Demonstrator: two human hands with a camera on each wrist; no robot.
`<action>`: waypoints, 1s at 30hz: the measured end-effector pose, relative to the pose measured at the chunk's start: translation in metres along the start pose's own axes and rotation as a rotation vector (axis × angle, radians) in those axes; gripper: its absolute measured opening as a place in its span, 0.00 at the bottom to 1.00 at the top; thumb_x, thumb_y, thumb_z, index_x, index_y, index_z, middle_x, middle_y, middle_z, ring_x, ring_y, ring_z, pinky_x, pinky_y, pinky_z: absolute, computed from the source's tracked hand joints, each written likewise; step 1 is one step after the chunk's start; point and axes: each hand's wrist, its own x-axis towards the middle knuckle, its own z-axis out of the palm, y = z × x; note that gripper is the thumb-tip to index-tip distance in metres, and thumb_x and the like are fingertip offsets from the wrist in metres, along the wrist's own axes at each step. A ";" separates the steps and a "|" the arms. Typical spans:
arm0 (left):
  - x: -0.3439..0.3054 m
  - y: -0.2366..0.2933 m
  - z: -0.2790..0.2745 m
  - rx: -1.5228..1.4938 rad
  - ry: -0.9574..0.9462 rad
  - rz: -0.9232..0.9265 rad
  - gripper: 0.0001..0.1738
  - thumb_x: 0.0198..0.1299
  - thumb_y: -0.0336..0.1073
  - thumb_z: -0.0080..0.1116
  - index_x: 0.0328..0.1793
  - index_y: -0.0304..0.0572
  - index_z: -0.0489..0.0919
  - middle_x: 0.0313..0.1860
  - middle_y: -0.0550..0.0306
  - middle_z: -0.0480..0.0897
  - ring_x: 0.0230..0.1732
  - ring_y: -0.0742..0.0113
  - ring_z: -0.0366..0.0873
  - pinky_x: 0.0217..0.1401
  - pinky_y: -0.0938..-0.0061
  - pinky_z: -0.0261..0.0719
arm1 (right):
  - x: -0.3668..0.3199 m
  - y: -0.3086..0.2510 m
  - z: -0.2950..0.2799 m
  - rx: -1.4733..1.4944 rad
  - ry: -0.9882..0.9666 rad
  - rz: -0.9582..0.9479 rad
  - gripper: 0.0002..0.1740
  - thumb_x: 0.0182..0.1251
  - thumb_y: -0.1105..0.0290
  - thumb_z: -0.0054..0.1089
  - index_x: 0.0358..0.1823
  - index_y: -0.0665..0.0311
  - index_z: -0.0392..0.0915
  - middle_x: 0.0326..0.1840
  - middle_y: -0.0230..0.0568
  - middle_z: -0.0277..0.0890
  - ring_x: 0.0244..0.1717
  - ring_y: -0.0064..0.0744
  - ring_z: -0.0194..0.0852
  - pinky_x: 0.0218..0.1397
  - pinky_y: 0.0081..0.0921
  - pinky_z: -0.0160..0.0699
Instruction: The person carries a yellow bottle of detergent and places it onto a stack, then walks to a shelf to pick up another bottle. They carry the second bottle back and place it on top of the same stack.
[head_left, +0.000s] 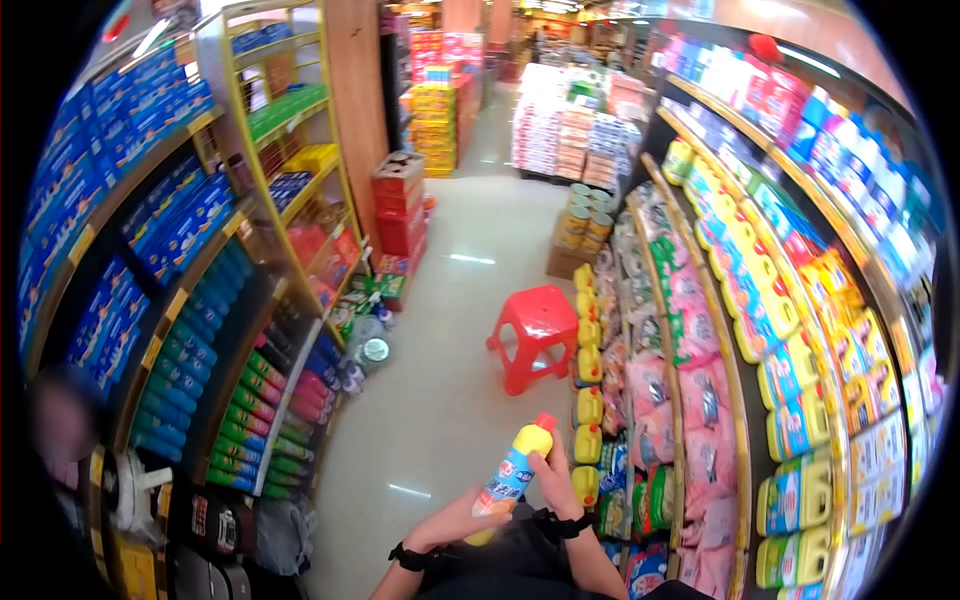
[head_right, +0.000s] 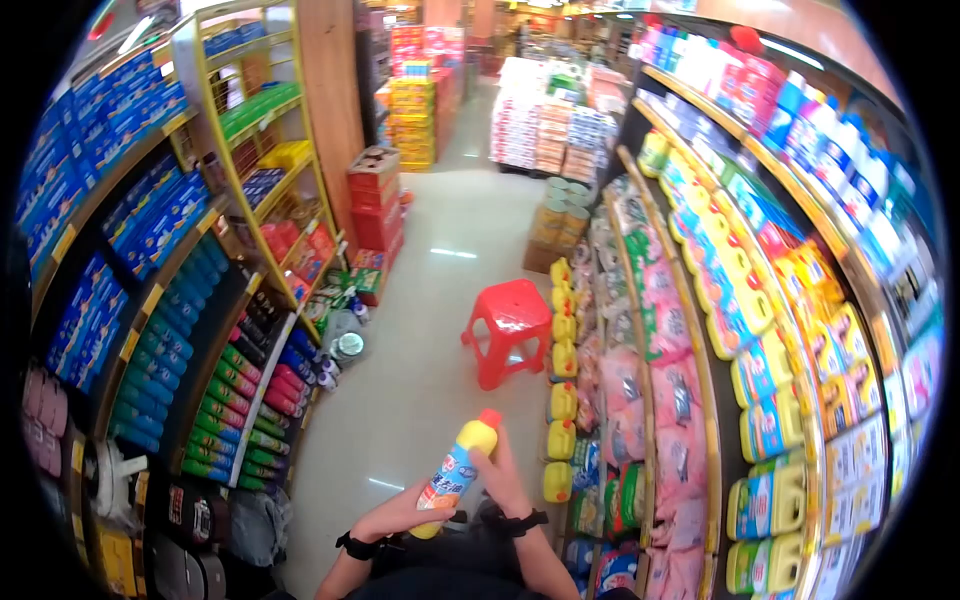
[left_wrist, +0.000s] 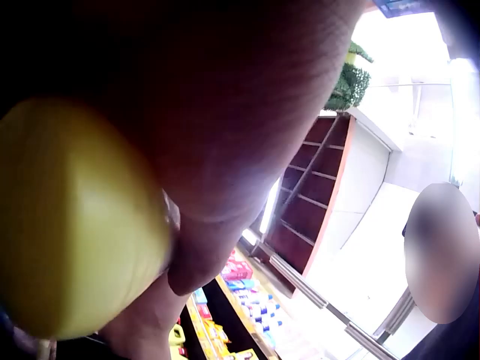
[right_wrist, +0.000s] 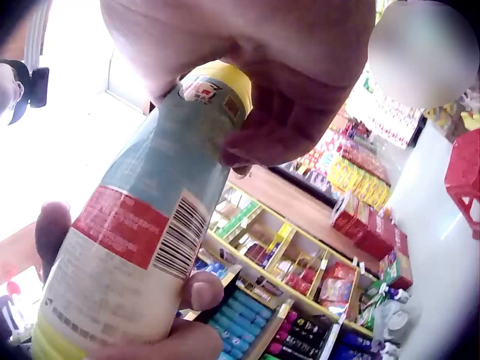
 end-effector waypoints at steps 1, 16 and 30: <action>0.001 0.003 0.008 -0.034 0.014 0.020 0.34 0.64 0.48 0.70 0.67 0.37 0.69 0.52 0.59 0.80 0.50 0.72 0.78 0.55 0.74 0.78 | 0.004 -0.001 -0.005 -0.013 -0.027 0.014 0.36 0.74 0.68 0.60 0.78 0.65 0.53 0.61 0.38 0.70 0.59 0.28 0.71 0.63 0.28 0.74; 0.172 0.187 -0.087 0.338 0.220 -0.060 0.36 0.64 0.55 0.67 0.65 0.34 0.71 0.52 0.49 0.83 0.51 0.62 0.82 0.56 0.69 0.78 | 0.277 -0.018 -0.036 0.155 0.051 -0.170 0.30 0.66 0.62 0.64 0.66 0.68 0.68 0.51 0.36 0.76 0.49 0.24 0.75 0.53 0.25 0.77; 0.306 0.234 -0.194 0.381 0.288 -0.157 0.40 0.60 0.62 0.67 0.63 0.33 0.73 0.52 0.42 0.85 0.54 0.45 0.85 0.56 0.62 0.80 | 0.461 -0.010 -0.039 0.138 0.076 -0.067 0.27 0.67 0.69 0.61 0.64 0.72 0.70 0.52 0.40 0.78 0.49 0.28 0.78 0.54 0.28 0.78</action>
